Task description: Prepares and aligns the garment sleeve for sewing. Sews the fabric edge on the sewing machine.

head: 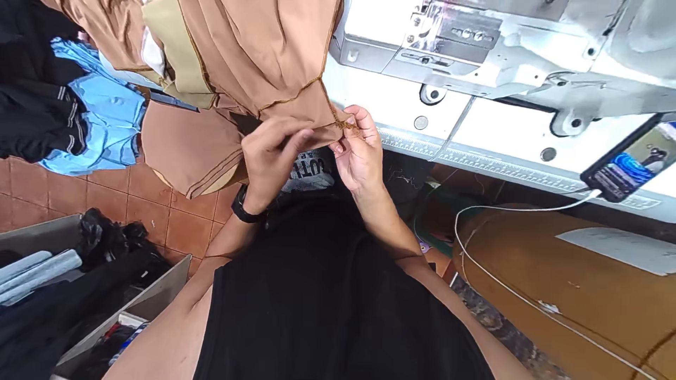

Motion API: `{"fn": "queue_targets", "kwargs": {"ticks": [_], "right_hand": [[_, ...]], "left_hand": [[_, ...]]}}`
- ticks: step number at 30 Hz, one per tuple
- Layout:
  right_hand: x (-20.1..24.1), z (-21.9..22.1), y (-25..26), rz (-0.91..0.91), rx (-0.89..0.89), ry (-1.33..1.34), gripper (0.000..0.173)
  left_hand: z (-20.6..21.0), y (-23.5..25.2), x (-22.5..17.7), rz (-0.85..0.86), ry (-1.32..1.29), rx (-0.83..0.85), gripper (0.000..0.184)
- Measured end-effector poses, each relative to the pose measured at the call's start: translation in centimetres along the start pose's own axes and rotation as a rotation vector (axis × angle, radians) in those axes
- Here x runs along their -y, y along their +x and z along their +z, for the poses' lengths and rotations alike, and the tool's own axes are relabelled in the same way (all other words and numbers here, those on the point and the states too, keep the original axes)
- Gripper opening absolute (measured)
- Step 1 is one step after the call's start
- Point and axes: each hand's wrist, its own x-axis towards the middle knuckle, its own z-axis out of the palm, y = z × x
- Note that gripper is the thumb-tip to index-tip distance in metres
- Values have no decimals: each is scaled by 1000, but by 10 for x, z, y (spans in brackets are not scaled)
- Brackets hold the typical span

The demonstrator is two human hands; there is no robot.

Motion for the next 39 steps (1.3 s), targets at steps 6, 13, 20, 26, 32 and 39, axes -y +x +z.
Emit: {"fn": "queue_targets", "kwargs": {"ticks": [6, 13, 20, 26, 32, 39], "right_hand": [[18, -17, 21, 72, 121, -193, 14], [27, -38, 52, 139, 452, -89, 31], [12, -10, 52, -139, 225, -809, 27], [8, -11, 48, -848, 81, -1313, 3], [18, 6, 55, -1000, -45, -1333, 25], [81, -36, 43, -443, -218, -1006, 19]], "left_hand": [[-32, 27, 18, -690, -1005, 184, 20], [-31, 18, 23, -485, -611, 148, 18], [4, 7, 22, -159, 117, -157, 18], [5, 5, 22, 144, 442, -305, 16], [9, 84, -3, 257, 392, -165, 20], [105, 213, -22, -55, 668, 513, 33]]}}
